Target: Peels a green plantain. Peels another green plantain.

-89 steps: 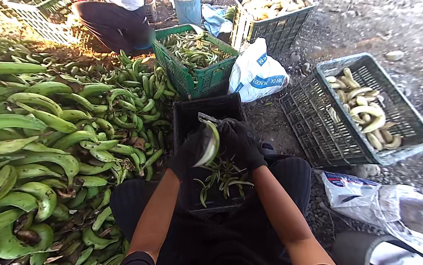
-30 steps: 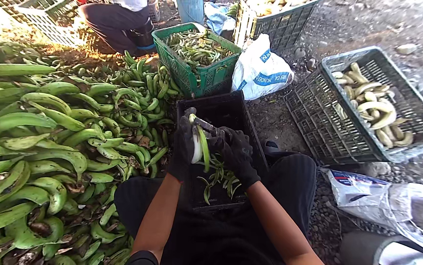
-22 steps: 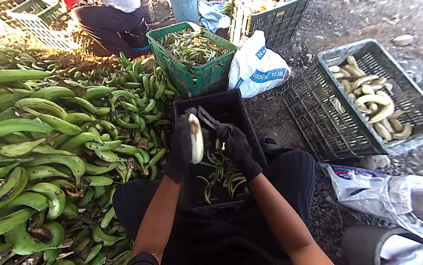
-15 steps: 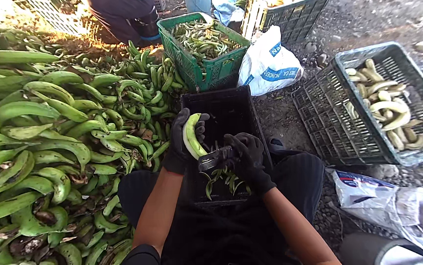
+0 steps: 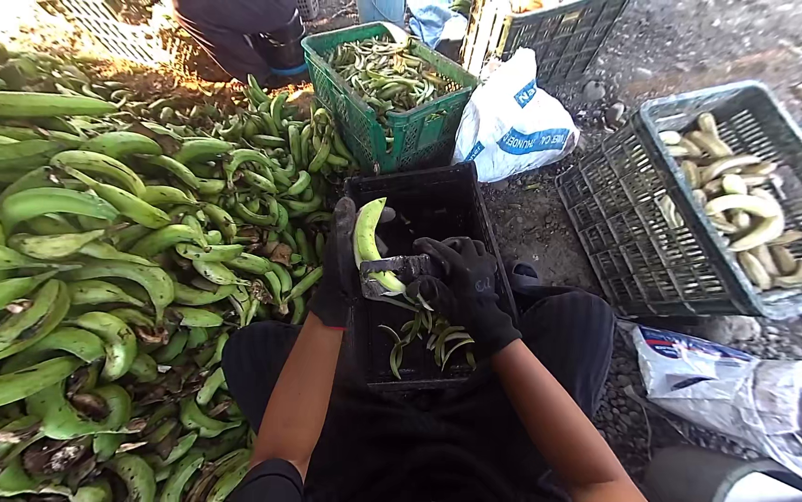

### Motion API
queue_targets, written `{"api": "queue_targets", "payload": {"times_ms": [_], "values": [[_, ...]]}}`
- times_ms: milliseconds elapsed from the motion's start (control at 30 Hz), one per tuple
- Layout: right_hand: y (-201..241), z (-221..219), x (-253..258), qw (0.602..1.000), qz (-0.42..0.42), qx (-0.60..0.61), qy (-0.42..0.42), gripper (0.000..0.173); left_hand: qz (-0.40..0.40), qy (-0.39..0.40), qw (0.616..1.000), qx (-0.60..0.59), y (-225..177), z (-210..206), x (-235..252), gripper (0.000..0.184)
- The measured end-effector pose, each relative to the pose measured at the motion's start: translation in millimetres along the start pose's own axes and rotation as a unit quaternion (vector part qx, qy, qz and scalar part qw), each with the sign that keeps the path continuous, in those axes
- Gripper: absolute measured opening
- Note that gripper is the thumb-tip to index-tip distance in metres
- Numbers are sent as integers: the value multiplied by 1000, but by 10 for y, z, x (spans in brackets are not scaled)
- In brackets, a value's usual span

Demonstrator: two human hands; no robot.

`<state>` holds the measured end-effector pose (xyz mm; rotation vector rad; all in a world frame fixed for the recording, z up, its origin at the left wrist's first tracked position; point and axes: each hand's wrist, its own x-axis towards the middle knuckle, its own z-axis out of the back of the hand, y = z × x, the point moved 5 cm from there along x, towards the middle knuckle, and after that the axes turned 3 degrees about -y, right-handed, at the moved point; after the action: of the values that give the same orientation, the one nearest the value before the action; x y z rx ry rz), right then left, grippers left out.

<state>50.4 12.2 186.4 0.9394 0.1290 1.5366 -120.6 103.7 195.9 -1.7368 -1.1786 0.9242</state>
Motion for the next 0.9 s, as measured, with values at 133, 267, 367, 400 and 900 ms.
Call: {"api": "queue_targets", "payload": {"times_ms": [133,267,367,400,900], "values": [[27,85,56,999,44,-26,9,63,28,46,998,-29,11,-71,-38,69],[64,68,96,998,-42,-33,28,55,-61,-7,983,173,64,-57,-201,54],[-2,-91,111,972,-210,53,86,52,-174,-69,922,339,-1,-109,-224,48],[-53,-158,148,958,-257,84,94,53,-187,-74,908,368,1,-147,-241,46],[-229,210,-233,994,-23,-5,103,70,1,33,999,32,104,6,-115,54]]}}
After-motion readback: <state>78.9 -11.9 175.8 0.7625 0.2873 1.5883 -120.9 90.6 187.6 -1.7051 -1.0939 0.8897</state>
